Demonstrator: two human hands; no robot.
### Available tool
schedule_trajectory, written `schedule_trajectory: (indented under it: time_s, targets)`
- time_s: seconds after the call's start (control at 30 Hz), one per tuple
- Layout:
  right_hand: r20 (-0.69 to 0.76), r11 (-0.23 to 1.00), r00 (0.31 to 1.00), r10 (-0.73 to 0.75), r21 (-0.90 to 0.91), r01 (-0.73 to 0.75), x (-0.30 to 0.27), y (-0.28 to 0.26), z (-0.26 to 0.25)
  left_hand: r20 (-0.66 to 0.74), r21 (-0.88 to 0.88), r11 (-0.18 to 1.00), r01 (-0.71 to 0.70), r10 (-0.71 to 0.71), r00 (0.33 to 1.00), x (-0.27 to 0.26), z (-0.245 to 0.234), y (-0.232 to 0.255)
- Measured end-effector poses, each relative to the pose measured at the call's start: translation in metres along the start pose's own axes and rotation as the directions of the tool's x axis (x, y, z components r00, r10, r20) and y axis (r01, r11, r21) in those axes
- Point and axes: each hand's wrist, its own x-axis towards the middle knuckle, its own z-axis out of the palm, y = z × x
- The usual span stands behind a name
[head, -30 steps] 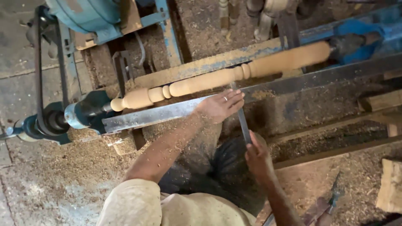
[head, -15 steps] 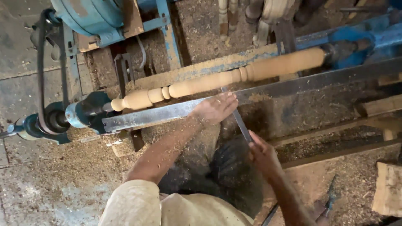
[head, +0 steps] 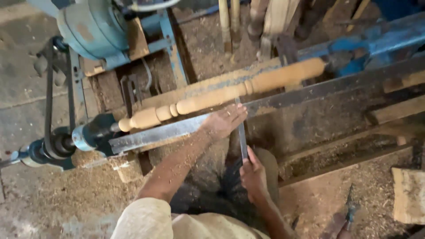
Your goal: The person uses a chisel to shape a rotating wooden spindle on a lathe, creating decorative beads and grooves. The person holds the chisel with both hands and guides it along the spinning wood, removing shavings to form the design.
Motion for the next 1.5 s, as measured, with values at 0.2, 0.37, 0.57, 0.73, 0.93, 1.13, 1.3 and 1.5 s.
schedule_trajectory:
  time_s: [0.2, 0.37, 0.57, 0.73, 0.93, 1.13, 1.3, 1.5]
  targets:
    - [0.068, 0.964, 0.988, -0.136, -0.219, 0.148, 0.022, 0.011, -0.04, -0.067, 0.151, 0.988, -0.027, 0.038, 0.997, -0.004, -0.001, 0.003]
    - [0.183, 0.906, 0.982, -0.037, -0.409, 0.11, 0.033, -0.039, -0.071, -0.048, 0.136, 0.991, 0.001, 0.006, 0.999, -0.007, 0.006, 0.005]
    - [0.191, 0.788, 0.982, -0.009, -0.602, 0.124, 0.043, -0.064, -0.085, -0.002, 0.191, 0.982, 0.007, -0.007, 1.0, -0.006, 0.007, 0.005]
    - [0.162, 0.969, 0.984, -0.077, -0.221, 0.112, 0.044, -0.007, -0.073, 0.032, 0.082, 0.997, 0.006, -0.009, 0.999, -0.01, 0.009, 0.003]
    - [0.052, 0.995, 0.998, -0.045, -0.082, 0.049, 0.031, 0.009, -0.042, 0.112, 0.025, 1.0, 0.001, -0.004, 0.994, -0.007, 0.009, 0.0]
    - [0.031, 1.0, 0.999, 0.024, -0.001, -0.024, 0.002, -0.008, -0.02, 0.144, 0.005, 1.0, 0.015, -0.016, 0.989, -0.002, 0.011, 0.0]
    - [0.0, 0.999, 1.0, 0.015, 0.049, -0.015, 0.003, -0.001, -0.006, 0.172, -0.089, 0.993, 0.081, -0.065, 0.983, 0.003, 0.012, -0.001]
    - [-0.008, 0.982, 0.999, -0.049, 0.18, 0.049, 0.003, 0.017, 0.014, 0.141, -0.041, 0.998, 0.047, -0.041, 0.989, 0.008, 0.002, -0.002]
